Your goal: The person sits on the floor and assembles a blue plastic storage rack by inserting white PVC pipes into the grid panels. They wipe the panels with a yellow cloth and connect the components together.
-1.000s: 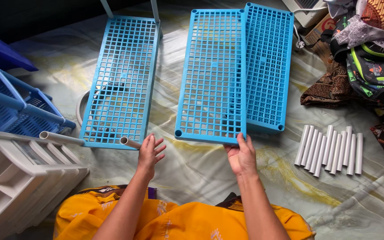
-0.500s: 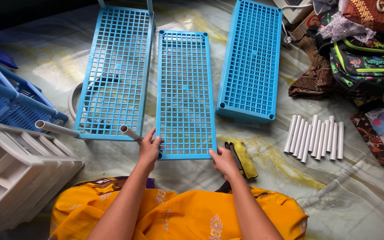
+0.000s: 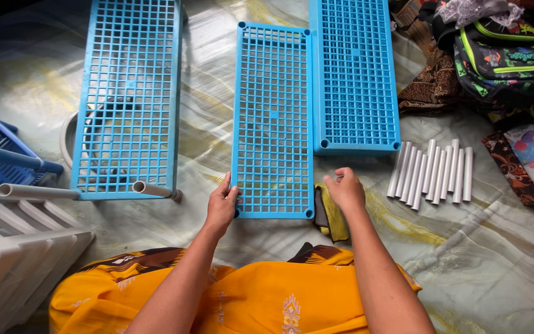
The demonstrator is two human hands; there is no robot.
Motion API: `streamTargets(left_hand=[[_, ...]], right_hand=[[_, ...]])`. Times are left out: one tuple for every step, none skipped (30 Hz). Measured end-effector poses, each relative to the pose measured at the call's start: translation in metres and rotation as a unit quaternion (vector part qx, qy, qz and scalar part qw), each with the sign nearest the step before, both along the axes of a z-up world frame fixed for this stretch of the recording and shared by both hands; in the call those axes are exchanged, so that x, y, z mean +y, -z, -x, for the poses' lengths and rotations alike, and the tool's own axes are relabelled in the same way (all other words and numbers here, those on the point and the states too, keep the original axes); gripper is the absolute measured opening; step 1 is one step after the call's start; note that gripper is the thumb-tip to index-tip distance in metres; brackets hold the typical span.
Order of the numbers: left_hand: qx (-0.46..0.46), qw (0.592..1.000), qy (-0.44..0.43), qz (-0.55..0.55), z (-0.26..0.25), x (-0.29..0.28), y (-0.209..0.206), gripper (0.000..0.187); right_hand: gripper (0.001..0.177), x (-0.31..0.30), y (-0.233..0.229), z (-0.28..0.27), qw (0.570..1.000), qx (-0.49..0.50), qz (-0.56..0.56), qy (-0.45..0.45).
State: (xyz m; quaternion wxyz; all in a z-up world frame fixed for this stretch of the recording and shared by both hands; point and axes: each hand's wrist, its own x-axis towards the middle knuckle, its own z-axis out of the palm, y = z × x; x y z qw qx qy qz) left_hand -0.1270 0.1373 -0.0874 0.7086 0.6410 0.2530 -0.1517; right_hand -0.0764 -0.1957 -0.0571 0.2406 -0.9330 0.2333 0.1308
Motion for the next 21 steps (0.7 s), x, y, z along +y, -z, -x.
streamTargets(left_hand=[[0.003, 1.0, 0.0, 0.002, 0.001, -0.004, 0.002, 0.06], [0.007, 1.0, -0.001, 0.008, 0.001, -0.006, 0.004, 0.06], [0.012, 1.0, -0.004, 0.012, 0.001, -0.004, 0.006, 0.06], [0.016, 1.0, -0.006, 0.016, 0.0, -0.002, 0.008, 0.061], [0.012, 1.0, 0.0, 0.006, 0.001, 0.001, 0.011, 0.061], [0.008, 1.0, 0.006, -0.005, 0.0, 0.006, 0.013, 0.061], [0.003, 1.0, 0.011, -0.017, -0.001, 0.012, 0.015, 0.061], [0.003, 1.0, 0.006, -0.021, 0.0, 0.017, 0.017, 0.061], [0.0, 1.0, 0.002, -0.024, -0.002, 0.022, 0.019, 0.061], [-0.003, 1.0, -0.002, -0.028, -0.002, 0.028, 0.022, 0.061], [-0.014, 0.999, -0.009, -0.033, 0.001, 0.033, 0.024, 0.06], [-0.024, 0.999, -0.015, -0.038, 0.003, 0.039, 0.026, 0.058], [-0.036, 0.998, -0.021, -0.043, 0.007, 0.044, 0.028, 0.057], [-0.024, 0.999, -0.022, -0.025, 0.014, 0.05, 0.029, 0.055], [-0.014, 1.0, -0.023, -0.007, 0.019, 0.054, 0.029, 0.054], [-0.004, 1.0, -0.024, 0.011, 0.024, 0.057, 0.027, 0.053], [-0.031, 1.0, 0.006, 0.004, 0.029, 0.06, 0.026, 0.056], [-0.057, 0.998, 0.036, -0.004, 0.036, 0.061, 0.024, 0.059], [-0.085, 0.994, 0.065, -0.011, 0.041, 0.061, 0.021, 0.063], [-0.062, 0.996, 0.062, -0.004, 0.044, 0.058, 0.018, 0.065], [-0.041, 0.997, 0.061, 0.002, 0.043, 0.056, 0.013, 0.068]], right_hand=[[0.061, -0.003, 0.003, 0.008, 0.999, 0.039, 0.012, -0.025], [0.067, -0.006, 0.007, 0.015, 0.995, 0.078, 0.024, -0.05], [0.073, -0.005, 0.012, 0.021, 0.994, 0.092, 0.021, -0.056], [0.078, -0.004, 0.017, 0.026, 0.992, 0.106, 0.018, -0.062], [0.084, -0.002, 0.021, 0.031, 0.99, 0.123, 0.014, -0.071], [0.086, -0.001, 0.025, 0.034, 0.989, 0.135, 0.009, -0.066], [0.088, 0.001, 0.028, 0.034, 0.987, 0.146, 0.003, -0.064], [0.09, 0.003, 0.03, 0.035, 0.986, 0.157, -0.002, -0.061], [0.087, 0.004, 0.031, 0.032, 0.986, 0.154, -0.035, -0.047], [0.084, 0.004, 0.03, 0.03, 0.986, 0.15, -0.067, -0.033], [0.082, 0.005, 0.027, 0.033, 0.984, 0.149, -0.098, -0.02], [0.074, 0.005, 0.022, 0.037, 0.991, 0.108, -0.066, -0.041], [0.066, 0.004, 0.014, 0.038, 0.995, 0.065, -0.034, -0.062], [0.059, 0.007, 0.007, 0.038, 0.996, 0.022, -0.001, -0.083], [0.053, 0.01, -0.001, 0.037, 0.996, -0.042, 0.001, -0.075], [0.048, 0.01, -0.012, 0.035, 0.992, -0.105, 0.004, -0.068], [0.044, 0.015, -0.021, 0.032, 0.984, -0.168, 0.006, -0.059], [0.043, 0.027, -0.027, 0.031, 0.984, -0.162, -0.025, -0.065], [0.043, 0.04, -0.031, 0.03, 0.983, -0.157, -0.055, -0.072], [0.042, 0.055, -0.034, 0.029, 0.982, -0.151, -0.085, -0.079], [0.041, 0.078, -0.033, 0.03, 0.981, -0.14, -0.073, -0.113]])
